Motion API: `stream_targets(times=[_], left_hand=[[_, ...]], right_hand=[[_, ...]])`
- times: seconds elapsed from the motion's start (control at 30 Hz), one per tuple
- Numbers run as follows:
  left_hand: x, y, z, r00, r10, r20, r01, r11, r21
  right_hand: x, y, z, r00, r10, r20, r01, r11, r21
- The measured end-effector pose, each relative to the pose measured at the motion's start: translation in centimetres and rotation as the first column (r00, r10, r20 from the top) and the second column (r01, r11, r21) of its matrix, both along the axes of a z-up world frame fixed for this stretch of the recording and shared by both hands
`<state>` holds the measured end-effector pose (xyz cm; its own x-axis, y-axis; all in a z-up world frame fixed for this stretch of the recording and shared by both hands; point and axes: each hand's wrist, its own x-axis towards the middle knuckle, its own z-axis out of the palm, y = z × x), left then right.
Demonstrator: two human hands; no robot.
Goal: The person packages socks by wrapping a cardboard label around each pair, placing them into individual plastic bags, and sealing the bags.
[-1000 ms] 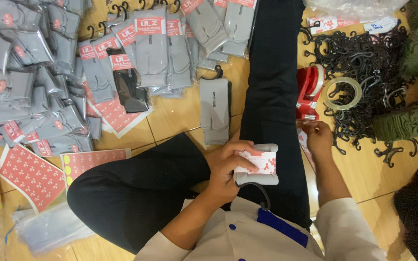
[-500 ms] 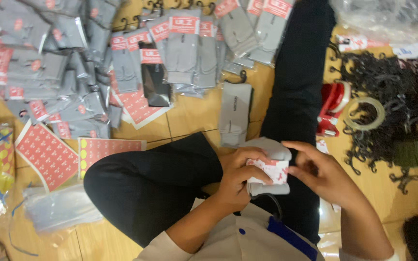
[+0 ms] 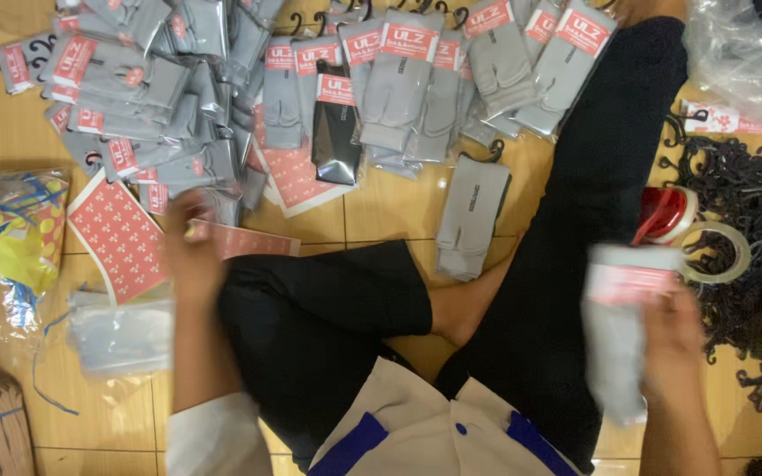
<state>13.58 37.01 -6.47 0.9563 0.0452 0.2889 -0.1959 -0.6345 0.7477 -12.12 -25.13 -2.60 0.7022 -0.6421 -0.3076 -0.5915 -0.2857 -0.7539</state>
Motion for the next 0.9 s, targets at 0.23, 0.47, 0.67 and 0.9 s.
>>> stream_targets(times=[0.23,0.47,0.67,0.9], left_hand=[[-13.5,20.6,-16.3,0.433,0.901,-0.032,-0.9,0.431,-0.062],[-19.6,19.3,-17.9,-0.278,0.757,-0.591,-0.566,0.368,0.738],[-25.2,18.6,-14.5,0.209,0.852,-0.48,-0.126,0.51,0.851],[-25.5,22.8,-13.3,0.626,0.484,-0.612,-0.774,0.293,-0.561]], right_hand=[[-0.3,-1.1,-6.5,0.998,0.064,-0.009,-0.065,0.996,-0.065],[0.9,-2.0,-5.7,0.991,0.134,-0.015,-0.134,0.989,-0.055],[1.1,-1.2,-4.3,0.987,0.14,0.084,-0.144,0.989,0.035],[0.0,-2.4,-6.2,0.965,0.111,0.239,-0.159,0.968,0.192]])
